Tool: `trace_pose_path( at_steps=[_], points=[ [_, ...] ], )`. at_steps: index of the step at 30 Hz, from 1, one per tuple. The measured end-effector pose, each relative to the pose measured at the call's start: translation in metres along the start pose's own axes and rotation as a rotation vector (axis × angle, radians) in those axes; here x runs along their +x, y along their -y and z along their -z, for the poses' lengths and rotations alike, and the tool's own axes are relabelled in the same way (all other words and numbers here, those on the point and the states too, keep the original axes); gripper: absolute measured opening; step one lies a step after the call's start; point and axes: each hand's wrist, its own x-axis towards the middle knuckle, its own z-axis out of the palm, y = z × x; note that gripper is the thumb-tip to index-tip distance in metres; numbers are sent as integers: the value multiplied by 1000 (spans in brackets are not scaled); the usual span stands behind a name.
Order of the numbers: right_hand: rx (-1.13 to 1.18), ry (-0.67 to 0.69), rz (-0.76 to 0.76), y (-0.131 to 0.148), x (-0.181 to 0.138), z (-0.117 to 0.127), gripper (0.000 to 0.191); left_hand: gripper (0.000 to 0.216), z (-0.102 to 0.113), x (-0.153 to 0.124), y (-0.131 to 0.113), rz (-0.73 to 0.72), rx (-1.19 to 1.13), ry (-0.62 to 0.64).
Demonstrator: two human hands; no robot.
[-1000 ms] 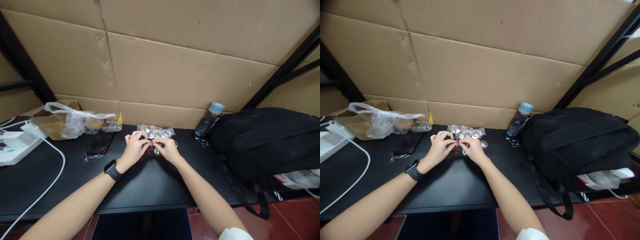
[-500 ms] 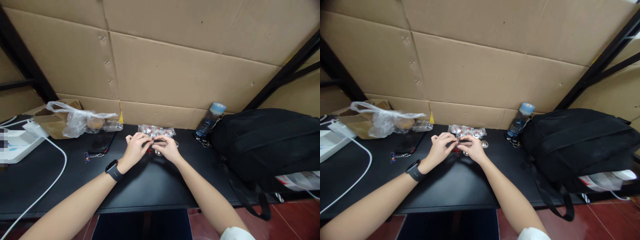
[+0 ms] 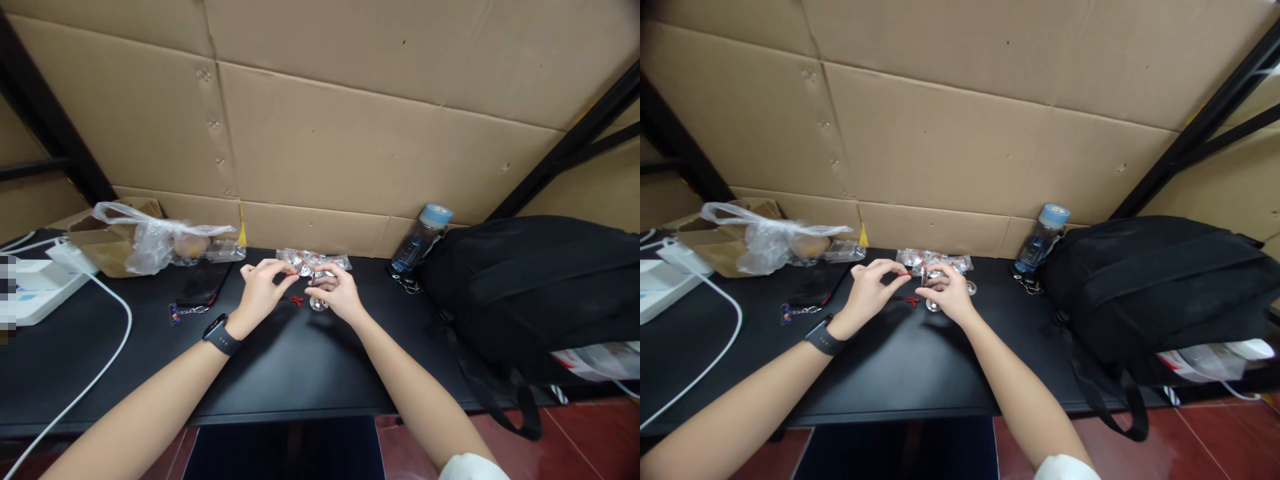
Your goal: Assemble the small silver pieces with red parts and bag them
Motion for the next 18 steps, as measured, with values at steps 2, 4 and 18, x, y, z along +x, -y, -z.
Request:
trace_pose_path(
  at_steps=[2, 4, 18],
  points=[
    [-34, -17, 15, 2, 2, 4, 51, 10, 2, 2, 3, 0, -19, 6],
    [-41, -18, 15, 4, 4, 6, 46, 9, 3, 3, 6, -9, -41, 25],
    [4, 21, 36, -1, -4, -10, 51, 15, -19, -8, -3, -1, -266, 94]
  ],
)
